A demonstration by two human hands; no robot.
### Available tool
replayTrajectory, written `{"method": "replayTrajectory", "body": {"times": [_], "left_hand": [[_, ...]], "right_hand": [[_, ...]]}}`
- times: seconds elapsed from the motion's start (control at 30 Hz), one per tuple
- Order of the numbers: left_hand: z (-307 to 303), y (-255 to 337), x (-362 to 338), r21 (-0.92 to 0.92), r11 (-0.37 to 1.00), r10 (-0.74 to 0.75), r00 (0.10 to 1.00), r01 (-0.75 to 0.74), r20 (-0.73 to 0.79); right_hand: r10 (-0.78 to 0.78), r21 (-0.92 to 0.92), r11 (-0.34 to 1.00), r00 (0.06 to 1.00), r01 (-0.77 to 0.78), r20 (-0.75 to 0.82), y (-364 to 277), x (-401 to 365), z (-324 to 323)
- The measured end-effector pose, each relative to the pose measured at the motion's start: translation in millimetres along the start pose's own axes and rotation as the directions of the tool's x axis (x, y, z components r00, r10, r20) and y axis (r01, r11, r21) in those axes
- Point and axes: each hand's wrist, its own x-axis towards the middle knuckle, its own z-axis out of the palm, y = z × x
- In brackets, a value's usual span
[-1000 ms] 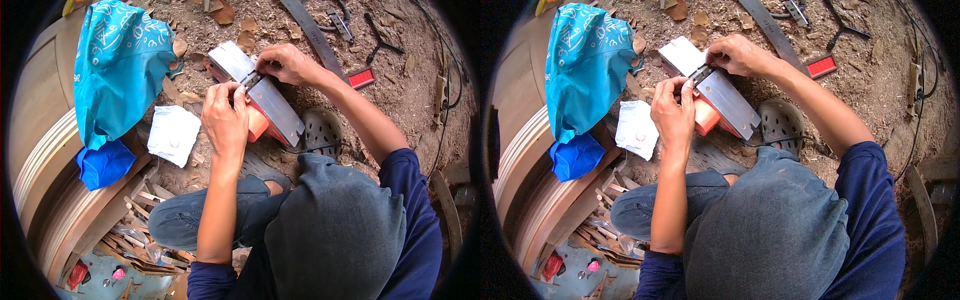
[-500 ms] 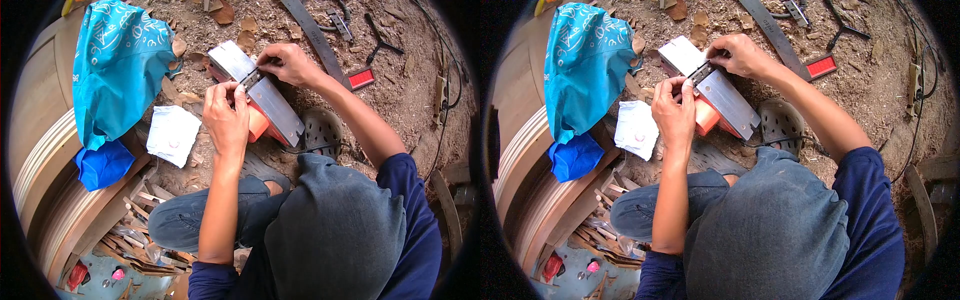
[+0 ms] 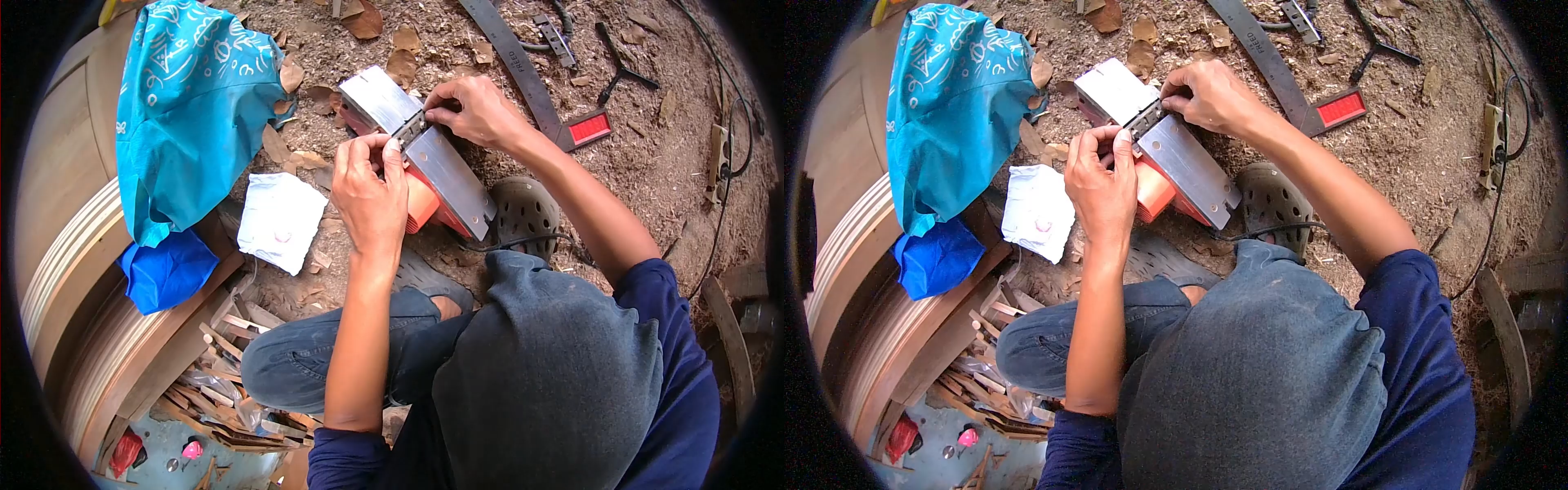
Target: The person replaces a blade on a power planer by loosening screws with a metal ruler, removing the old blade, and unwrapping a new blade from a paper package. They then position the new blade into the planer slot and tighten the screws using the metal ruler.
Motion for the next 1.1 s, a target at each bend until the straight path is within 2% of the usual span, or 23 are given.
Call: {"method": "replayTrajectory", "body": {"times": [0.23,0.47,0.53,0.73,0.97,1.1], "left_hand": [[-1,0,0,-0.015,1.0,-0.003,1.0,0.003,0.012],[1,-3,-1,0.021,0.999,0.034,0.999,-0.034,0.0],[2,-5,0,0.035,0.998,0.055,0.998,-0.055,-0.009],[3,-4,-2,-0.038,0.999,-0.006,1.0,0.005,-0.005],[4,-5,-1,-0.046,0.999,-0.006,1.0,0.005,-0.015],[3,-5,0,0.021,0.999,0.029,0.999,-0.029,-0.014]], "right_hand": [[-0.008,0.013,1.0,0.998,0.009,-0.057,0,-2,5],[0.03,0.036,0.999,0.998,-0.028,-0.049,-5,-5,4],[-0.086,0.01,0.996,0.989,0.088,-0.12,0,-5,9],[-0.17,0.012,0.984,0.967,0.176,-0.191,4,-8,15],[-0.176,0.023,0.982,0.961,0.185,-0.212,3,-8,15],[-0.136,0.038,0.988,0.969,0.147,-0.204,0,-10,14]]}}
